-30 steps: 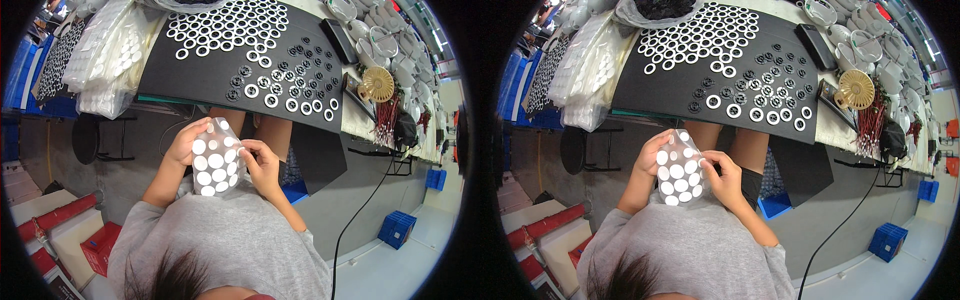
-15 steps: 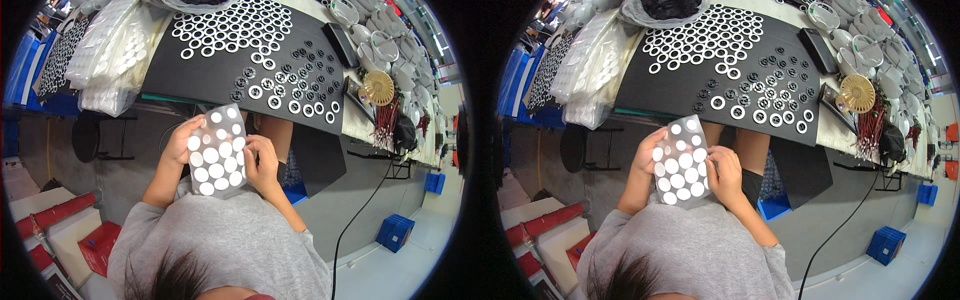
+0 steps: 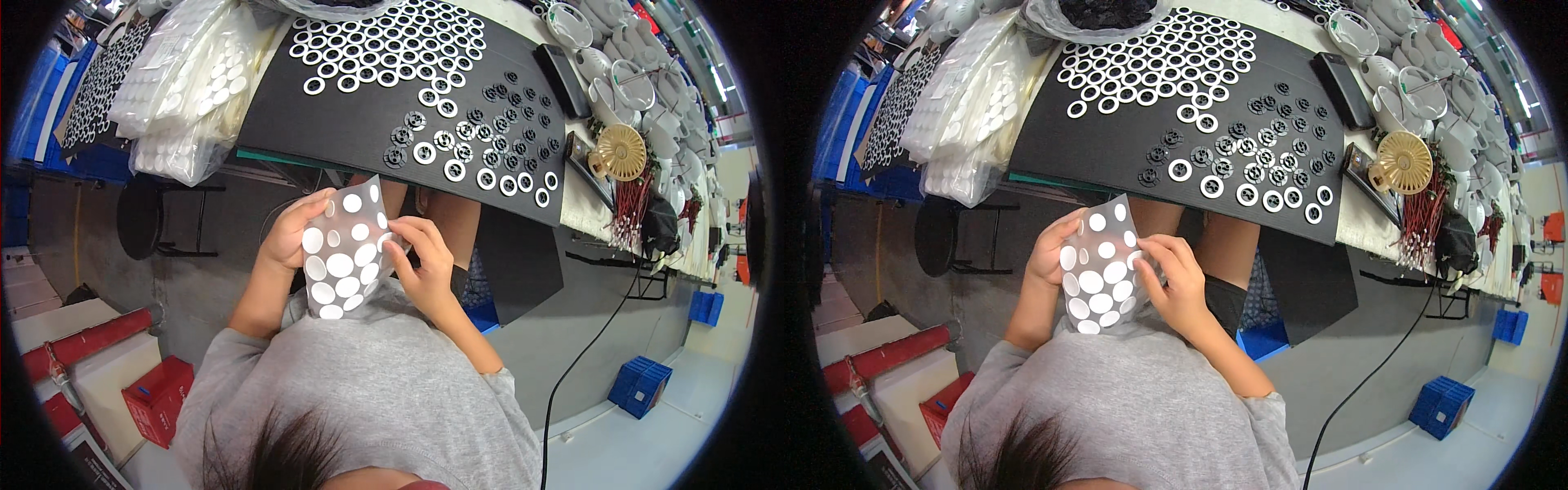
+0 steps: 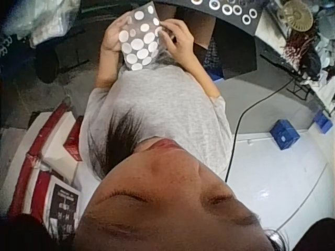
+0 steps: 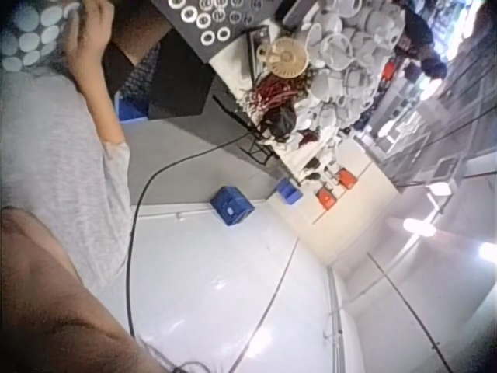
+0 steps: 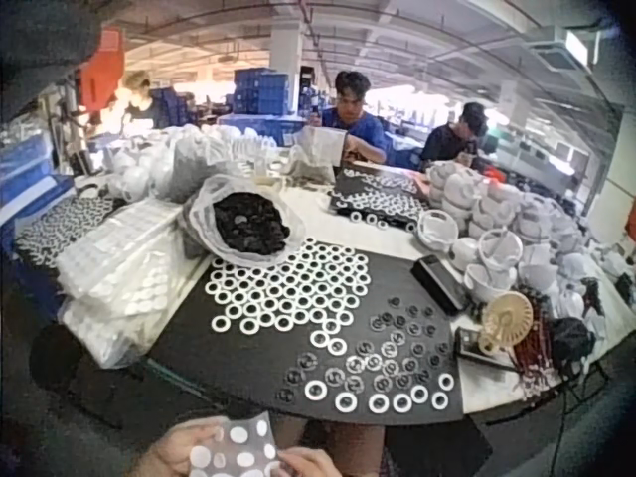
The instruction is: The person sits at a workbench and repeatedly peels white circular stickers from a sheet. They place each sticker onto a black circular component arranged on the table. The person continues this repetitive assembly process throughout the clip.
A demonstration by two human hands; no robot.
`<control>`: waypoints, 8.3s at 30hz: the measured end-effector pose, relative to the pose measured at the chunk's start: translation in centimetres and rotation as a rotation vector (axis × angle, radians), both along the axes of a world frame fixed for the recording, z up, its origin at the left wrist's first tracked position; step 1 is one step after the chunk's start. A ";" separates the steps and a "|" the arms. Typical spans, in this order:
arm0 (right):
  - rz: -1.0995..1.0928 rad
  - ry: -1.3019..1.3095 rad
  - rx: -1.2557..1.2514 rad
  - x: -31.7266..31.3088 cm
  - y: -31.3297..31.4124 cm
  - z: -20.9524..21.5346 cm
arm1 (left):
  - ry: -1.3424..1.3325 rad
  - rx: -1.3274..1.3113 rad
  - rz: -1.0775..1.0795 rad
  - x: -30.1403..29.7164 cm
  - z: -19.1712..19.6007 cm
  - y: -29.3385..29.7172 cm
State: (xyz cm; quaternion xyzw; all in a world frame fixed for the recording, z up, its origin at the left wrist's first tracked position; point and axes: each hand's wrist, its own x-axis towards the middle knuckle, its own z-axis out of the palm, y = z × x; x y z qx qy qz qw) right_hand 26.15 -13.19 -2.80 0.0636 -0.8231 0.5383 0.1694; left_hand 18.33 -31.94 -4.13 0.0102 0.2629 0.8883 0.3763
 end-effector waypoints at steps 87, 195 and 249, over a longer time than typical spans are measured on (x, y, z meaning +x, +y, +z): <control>0.157 0.165 0.282 -2.7 2.8 2.8 | -0.070 -0.098 0.077 -0.4 -1.1 0.3; 0.068 -0.225 0.445 -10.5 3.0 3.8 | -0.068 -0.188 0.221 0.1 -1.4 -2.6; 0.192 0.098 0.290 -2.0 -1.2 2.9 | 0.399 -0.605 0.319 2.5 2.1 4.1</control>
